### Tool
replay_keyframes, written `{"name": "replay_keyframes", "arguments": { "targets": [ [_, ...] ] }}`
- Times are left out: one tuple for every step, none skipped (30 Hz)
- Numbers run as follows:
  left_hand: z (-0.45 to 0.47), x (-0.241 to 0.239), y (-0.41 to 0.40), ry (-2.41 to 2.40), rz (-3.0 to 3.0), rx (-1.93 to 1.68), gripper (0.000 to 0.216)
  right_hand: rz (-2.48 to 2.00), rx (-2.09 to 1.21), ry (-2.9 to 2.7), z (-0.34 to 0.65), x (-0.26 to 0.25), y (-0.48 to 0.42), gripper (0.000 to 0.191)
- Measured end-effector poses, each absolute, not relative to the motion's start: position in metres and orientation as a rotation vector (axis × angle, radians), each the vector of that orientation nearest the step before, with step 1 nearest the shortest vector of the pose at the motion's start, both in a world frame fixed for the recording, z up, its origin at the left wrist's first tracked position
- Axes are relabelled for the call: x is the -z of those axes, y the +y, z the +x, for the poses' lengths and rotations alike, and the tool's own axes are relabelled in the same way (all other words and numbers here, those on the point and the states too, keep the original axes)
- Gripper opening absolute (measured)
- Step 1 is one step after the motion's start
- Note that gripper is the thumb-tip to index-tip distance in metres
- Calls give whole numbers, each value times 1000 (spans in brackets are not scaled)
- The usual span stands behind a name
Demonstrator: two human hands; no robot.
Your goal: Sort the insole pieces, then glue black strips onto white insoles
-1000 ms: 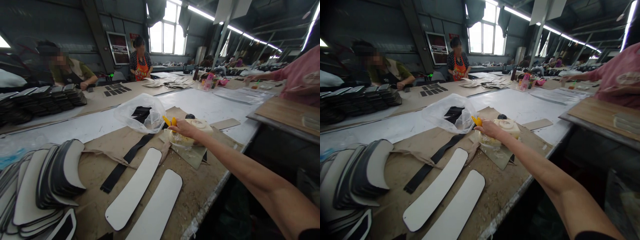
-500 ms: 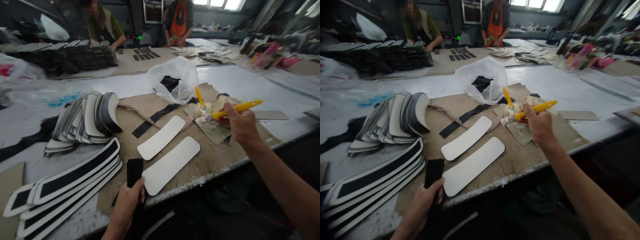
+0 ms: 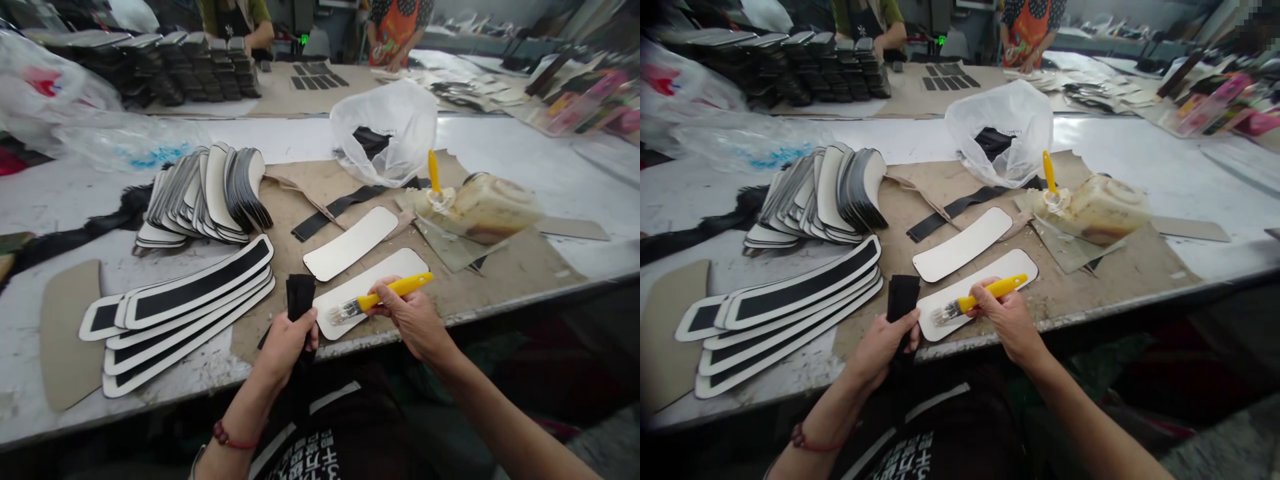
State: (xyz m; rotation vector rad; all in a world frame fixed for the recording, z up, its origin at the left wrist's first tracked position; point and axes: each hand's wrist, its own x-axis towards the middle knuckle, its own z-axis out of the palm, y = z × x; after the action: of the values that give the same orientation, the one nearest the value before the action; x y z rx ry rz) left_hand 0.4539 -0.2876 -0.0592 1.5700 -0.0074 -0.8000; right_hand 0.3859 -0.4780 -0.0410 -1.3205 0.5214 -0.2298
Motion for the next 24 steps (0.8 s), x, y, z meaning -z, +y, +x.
{"name": "replay_keyframes", "arguments": {
  "targets": [
    [454, 59, -287, -12, 1568, 792, 43, -1365, 238, 520, 386, 42, -479, 31],
    [453, 59, -287, -16, 1567, 784, 42, -1415, 248, 515, 385, 42, -481, 31],
    [453, 59, -287, -19, 1568, 779, 42, -1463, 257, 507, 385, 42, -483, 30],
    [453, 59, -287, -22, 1569, 775, 42, -1507, 264, 498, 384, 40, -484, 29],
    [453, 59, -287, -25, 1571, 773, 41, -1540, 275, 491, 384, 38, -485, 29],
    [453, 60, -287, -28, 1572, 771, 41, -1560, 286, 488, 383, 36, -486, 29],
    [453, 60, -287, -33, 1574, 770, 41, -1568, 296, 485, 383, 34, -485, 28],
    [453, 60, -287, -38, 1576, 769, 41, -1564, 304, 482, 383, 33, -483, 28],
    [453, 61, -287, -42, 1580, 769, 41, -1554, 307, 478, 382, 32, -481, 27],
    [453, 61, -287, -44, 1584, 768, 42, -1540, 303, 473, 383, 31, -479, 27],
    [454, 61, -287, -45, 1590, 770, 42, -1528, 293, 466, 383, 31, -476, 27],
    [454, 61, -286, -44, 1596, 771, 42, -1523, 279, 458, 383, 31, -474, 27],
    [454, 61, -286, -43, 1602, 773, 42, -1527, 270, 451, 383, 32, -472, 27],
    [454, 61, -286, -43, 1606, 775, 42, -1546, 267, 445, 383, 32, -471, 27],
    [454, 60, -286, -44, 1610, 777, 42, -1579, 274, 442, 383, 32, -471, 27],
    [454, 60, -286, -44, 1614, 777, 42, -1621, 293, 440, 383, 32, -472, 27],
    [453, 59, -286, -46, 1618, 775, 42, -1669, 317, 438, 383, 32, -474, 26],
    [453, 58, -286, -49, 1620, 771, 42, -1718, 347, 434, 383, 31, -478, 26],
    [453, 58, -286, -50, 1623, 765, 42, -1767, 377, 428, 382, 31, -482, 25],
    [452, 57, -286, -50, 1628, 758, 42, -1816, 406, 420, 382, 31, -487, 25],
    [452, 57, -286, -49, 1634, 754, 42, -1869, 435, 414, 381, 31, -493, 24],
    [452, 57, -286, -47, 1640, 753, 42, -1928, 464, 409, 381, 31, -499, 24],
    [452, 58, -286, -47, 1647, 756, 42, -1991, 493, 406, 381, 31, -506, 24],
    [452, 59, -286, -49, 1655, 759, 43, -2054, 522, 403, 380, 31, -512, 23]
  ]
}}
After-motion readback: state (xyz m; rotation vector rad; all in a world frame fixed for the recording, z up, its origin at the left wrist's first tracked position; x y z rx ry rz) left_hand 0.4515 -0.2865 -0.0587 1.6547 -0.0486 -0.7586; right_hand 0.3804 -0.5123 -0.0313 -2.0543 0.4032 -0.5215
